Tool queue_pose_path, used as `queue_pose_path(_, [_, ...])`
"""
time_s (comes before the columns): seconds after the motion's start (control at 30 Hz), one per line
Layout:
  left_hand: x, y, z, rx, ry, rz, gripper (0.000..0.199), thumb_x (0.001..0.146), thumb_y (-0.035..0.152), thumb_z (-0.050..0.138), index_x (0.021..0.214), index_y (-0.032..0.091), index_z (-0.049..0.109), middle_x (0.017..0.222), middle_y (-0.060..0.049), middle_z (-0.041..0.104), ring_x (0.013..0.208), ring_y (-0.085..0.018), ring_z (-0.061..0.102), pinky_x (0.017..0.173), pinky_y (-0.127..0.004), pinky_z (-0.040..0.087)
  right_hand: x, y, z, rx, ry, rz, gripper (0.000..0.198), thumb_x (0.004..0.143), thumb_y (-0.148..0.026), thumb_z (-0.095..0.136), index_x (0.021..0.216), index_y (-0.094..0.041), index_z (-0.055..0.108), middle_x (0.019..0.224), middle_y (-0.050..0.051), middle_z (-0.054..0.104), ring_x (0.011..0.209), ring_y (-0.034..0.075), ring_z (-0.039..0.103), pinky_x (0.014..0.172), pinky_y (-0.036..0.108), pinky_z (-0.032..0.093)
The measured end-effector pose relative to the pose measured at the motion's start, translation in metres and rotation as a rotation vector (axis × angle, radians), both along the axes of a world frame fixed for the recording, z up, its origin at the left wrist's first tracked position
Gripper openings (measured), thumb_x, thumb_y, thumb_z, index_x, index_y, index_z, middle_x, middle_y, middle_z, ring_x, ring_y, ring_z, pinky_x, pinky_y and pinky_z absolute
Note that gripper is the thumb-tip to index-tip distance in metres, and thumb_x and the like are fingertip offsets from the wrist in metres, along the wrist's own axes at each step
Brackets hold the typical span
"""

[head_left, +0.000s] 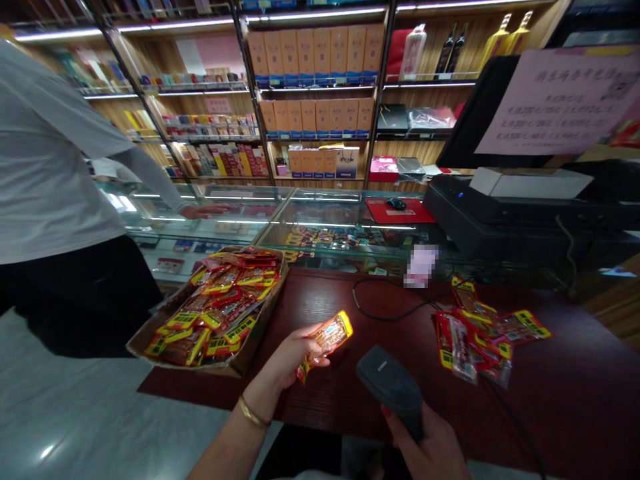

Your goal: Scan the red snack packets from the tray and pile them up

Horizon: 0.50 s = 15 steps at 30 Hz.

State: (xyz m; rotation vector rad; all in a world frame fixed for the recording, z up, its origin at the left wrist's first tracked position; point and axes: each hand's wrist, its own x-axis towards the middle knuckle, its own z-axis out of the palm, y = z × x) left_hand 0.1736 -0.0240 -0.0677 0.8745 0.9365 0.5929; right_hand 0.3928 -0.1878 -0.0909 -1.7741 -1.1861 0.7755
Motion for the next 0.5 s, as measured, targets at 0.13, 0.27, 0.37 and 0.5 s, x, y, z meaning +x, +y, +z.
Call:
queue_pose_path(0.13, [0.001,0.000,0.002,-0.007,-0.003,0.023,0.074,0.060,0.009,0.063,0.132,0.019,0.068,0.123,-0.012,0.074,0.103,-0.025,0.071,0.069,-0.025,0.060,0.000,0.001,-0.001,-0.008,-0.009,-0.009,0.041,0.084,-0.060,0.061,0.086,-0.023,0.077,0.063,0.002,0.072,0.055,0.023,0.064,0.067,0.032,0.052])
queue_pose_path(0.27, [0.002,0.000,-0.001,-0.054,-0.038,0.047,0.070,0.061,0.007,0.063,0.130,0.020,0.067,0.126,-0.013,0.072,0.104,-0.027,0.072,0.067,-0.026,0.060,0.000,0.002,0.000,0.031,-0.006,-0.023,0.037,0.084,-0.057,0.061,0.085,-0.023,0.077,0.062,0.003,0.072,0.059,0.025,0.068,0.071,0.032,0.055])
queue_pose_path(0.37, [0.018,0.005,-0.007,-0.100,-0.038,0.075,0.054,0.067,0.011,0.065,0.121,0.019,0.067,0.124,-0.013,0.072,0.101,-0.026,0.072,0.069,-0.032,0.062,0.005,0.000,-0.003,0.056,0.017,-0.059,0.036,0.084,-0.059,0.063,0.082,-0.024,0.075,0.056,0.003,0.070,0.066,0.027,0.072,0.076,0.032,0.057])
queue_pose_path(0.5, [0.086,0.020,-0.013,-0.042,-0.064,-0.039,0.037,0.075,0.019,0.070,0.112,0.017,0.070,0.111,-0.011,0.075,0.090,-0.022,0.074,0.073,-0.030,0.060,0.016,-0.012,-0.013,0.105,0.010,-0.159,0.048,0.083,-0.070,0.060,0.068,-0.025,0.071,0.048,0.004,0.065,0.068,0.029,0.074,0.077,0.033,0.058])
